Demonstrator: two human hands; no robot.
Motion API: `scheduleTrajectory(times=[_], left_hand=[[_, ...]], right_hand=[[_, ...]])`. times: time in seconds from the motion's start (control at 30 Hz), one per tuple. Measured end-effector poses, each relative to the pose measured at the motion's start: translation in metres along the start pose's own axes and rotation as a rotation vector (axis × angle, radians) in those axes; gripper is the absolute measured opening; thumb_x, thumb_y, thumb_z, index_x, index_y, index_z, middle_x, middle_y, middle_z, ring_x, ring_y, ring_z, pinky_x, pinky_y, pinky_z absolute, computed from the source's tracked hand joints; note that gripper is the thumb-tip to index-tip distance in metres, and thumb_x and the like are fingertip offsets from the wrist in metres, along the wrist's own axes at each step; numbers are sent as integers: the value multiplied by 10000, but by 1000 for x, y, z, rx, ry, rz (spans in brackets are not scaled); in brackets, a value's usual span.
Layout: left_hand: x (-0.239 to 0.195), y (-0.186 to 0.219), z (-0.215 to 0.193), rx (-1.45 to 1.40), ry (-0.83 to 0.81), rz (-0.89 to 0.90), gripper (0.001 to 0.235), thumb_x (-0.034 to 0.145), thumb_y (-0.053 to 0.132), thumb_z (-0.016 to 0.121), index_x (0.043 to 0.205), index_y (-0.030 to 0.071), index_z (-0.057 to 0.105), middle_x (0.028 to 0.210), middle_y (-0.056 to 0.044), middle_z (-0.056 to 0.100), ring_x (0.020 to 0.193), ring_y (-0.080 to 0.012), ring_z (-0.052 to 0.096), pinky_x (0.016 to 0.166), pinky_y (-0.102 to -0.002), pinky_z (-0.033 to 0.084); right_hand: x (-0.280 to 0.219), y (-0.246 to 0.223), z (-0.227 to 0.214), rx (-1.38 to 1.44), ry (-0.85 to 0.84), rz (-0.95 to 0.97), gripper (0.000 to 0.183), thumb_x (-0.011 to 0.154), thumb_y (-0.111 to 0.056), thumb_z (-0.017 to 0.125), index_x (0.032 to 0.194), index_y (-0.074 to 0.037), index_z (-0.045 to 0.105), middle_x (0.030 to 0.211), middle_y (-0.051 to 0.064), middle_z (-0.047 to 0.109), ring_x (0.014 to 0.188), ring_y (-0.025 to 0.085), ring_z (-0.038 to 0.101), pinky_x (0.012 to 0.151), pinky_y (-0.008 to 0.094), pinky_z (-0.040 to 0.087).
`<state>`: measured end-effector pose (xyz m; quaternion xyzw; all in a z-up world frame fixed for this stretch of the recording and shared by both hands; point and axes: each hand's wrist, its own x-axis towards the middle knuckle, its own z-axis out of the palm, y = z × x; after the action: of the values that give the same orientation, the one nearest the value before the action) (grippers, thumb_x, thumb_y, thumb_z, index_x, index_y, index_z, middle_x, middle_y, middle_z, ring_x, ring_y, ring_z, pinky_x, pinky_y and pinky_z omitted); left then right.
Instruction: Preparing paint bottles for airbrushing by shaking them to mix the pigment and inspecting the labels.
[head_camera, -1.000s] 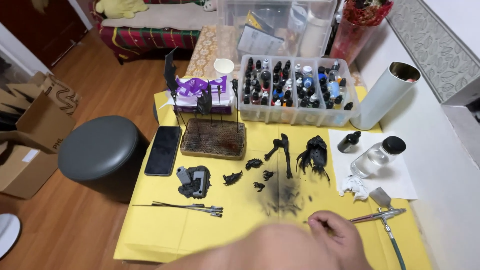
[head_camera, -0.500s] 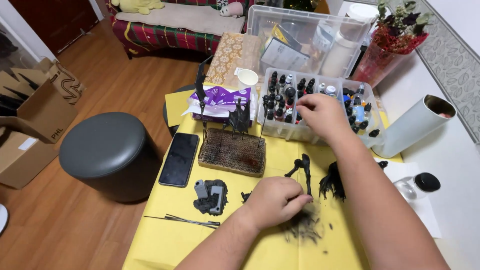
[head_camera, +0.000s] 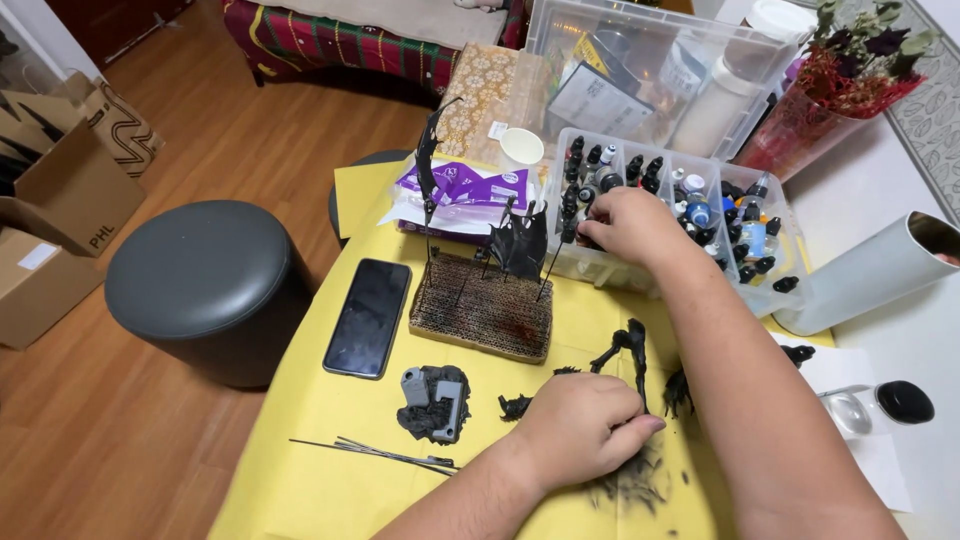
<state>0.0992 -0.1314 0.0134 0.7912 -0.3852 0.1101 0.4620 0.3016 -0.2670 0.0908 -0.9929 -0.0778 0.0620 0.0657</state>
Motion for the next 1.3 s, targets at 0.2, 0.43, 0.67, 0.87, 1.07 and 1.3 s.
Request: scheduleTrajectory(times=[0.2,0.43,0.67,0.87,1.07,1.3], left_hand=[[0,0,-1,10,15,-13,423,1001,323,578,651,99,502,656,-47,578,651,-296,581,602,-432,443],[0,-3,1,22,7,-30,406,1001,328,575,668,107,504,663,-36,587,663,-291,588,603,-429,442],[-1,-4,0,19,47,-31,421,1008,329,582,668,104,479,646,-35,556,641,-281,574,569,-422,431],[-1,-4,0,15,53,-36,428,1004,322,588,661,100,458,635,-40,537,632,-284,562,567,-429,424],[-1,-3,-1,-2,60,-31,392,998,311,594,682,102,496,652,-38,560,647,-280,578,589,-415,446],[0,-3,-4,-28,77,-63,369,982,291,608,674,106,525,666,-27,596,673,-254,607,581,-398,447]], right_hand=[[12,44,-7,165,238,93,274,970,-187,561,1116,-121,783,1196,88,729,1046,337,650,861,464,501],[24,42,5,-8,174,139,297,928,-412,692,997,-149,811,1027,82,737,929,321,656,699,462,492],[61,64,25,-93,299,60,265,994,-272,604,907,-71,754,913,139,716,869,386,637,674,514,491],[47,45,2,-83,74,76,324,983,-351,540,1056,-113,746,1088,142,674,1061,369,588,817,509,493],[40,36,-2,-57,48,113,332,1015,-368,572,1101,-97,742,1178,140,623,1133,341,553,880,494,493],[23,45,-23,287,321,213,382,993,-409,585,843,-60,626,998,116,608,856,309,567,721,442,434]])
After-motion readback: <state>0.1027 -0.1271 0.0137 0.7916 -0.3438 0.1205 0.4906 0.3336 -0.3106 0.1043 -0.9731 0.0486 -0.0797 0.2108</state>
